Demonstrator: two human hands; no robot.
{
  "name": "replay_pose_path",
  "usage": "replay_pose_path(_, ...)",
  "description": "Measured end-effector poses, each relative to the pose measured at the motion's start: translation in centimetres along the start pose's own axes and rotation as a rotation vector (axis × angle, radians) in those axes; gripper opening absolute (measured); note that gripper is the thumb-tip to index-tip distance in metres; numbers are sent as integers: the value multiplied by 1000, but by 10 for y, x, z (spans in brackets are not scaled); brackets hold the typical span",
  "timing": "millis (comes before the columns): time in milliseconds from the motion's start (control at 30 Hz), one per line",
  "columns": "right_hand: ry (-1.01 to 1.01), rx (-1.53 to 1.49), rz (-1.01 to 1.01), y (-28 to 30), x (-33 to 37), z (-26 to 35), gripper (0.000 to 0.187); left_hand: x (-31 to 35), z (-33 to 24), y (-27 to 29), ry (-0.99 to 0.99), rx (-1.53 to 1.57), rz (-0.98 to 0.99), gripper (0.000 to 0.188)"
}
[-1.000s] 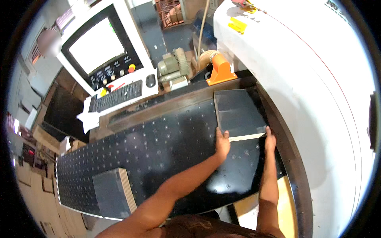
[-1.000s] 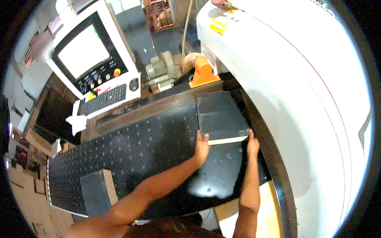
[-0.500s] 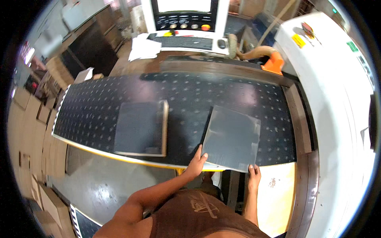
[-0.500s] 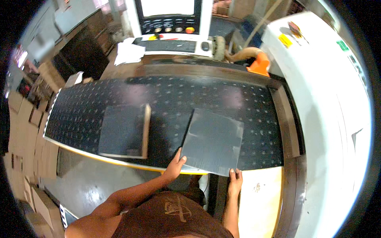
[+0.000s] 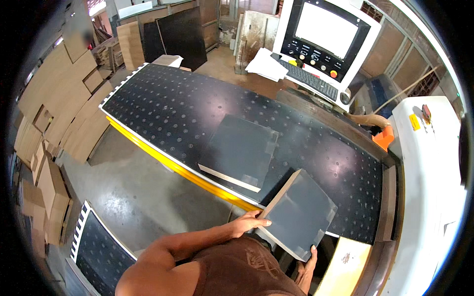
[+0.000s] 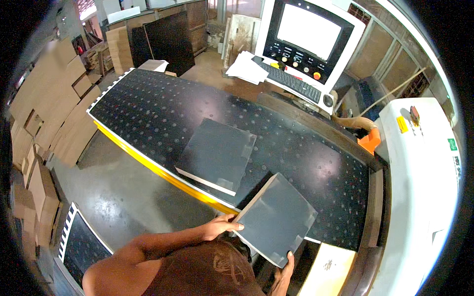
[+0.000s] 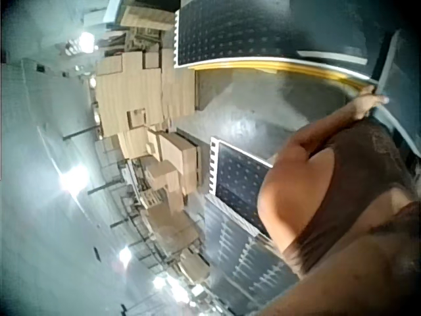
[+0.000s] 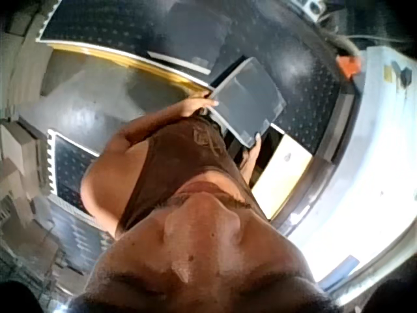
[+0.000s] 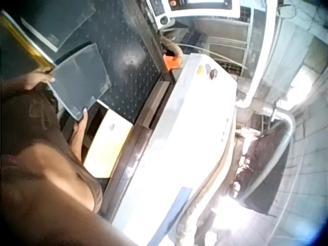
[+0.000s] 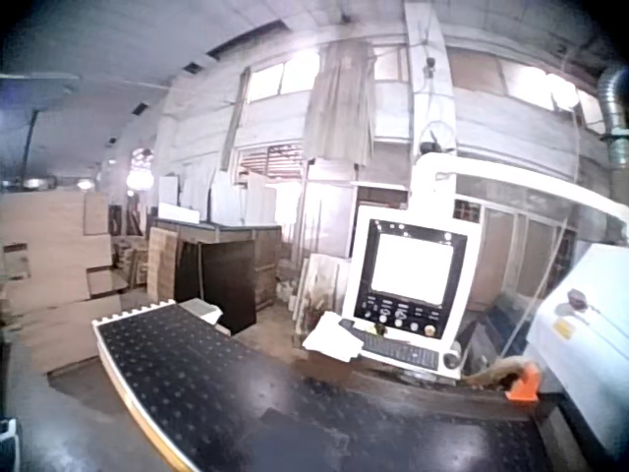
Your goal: The person picks up dark wood panels from a conveyor belt, aligns them, and feeds them into an industrial wood-processing machine, while also using an air nozzle to clear debris.
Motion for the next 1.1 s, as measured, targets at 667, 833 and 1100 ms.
replay_pose_path(667, -36, 158, 434, -356, -82, 95, 60, 39, -176, 211, -556, -209, -156, 57)
replay_pose_path(833, 201, 1015, 257, -361, -43, 117, 83, 72, -201, 262, -404, -503, -400, 66)
replay_pose_path(1100, 320, 1549, 563, -323, -48, 72, 42, 50, -191, 255, -421, -1167, -203, 40)
Point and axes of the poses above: each hand's wrist, its own x-axis away from the middle knuckle, its own y-axis out of the back of the hand, z = x × y, the point moved 1 cm from there along -x, towards the middle knuckle, and after that the axes turned 9 degrees about x, right-handed, at the moved point
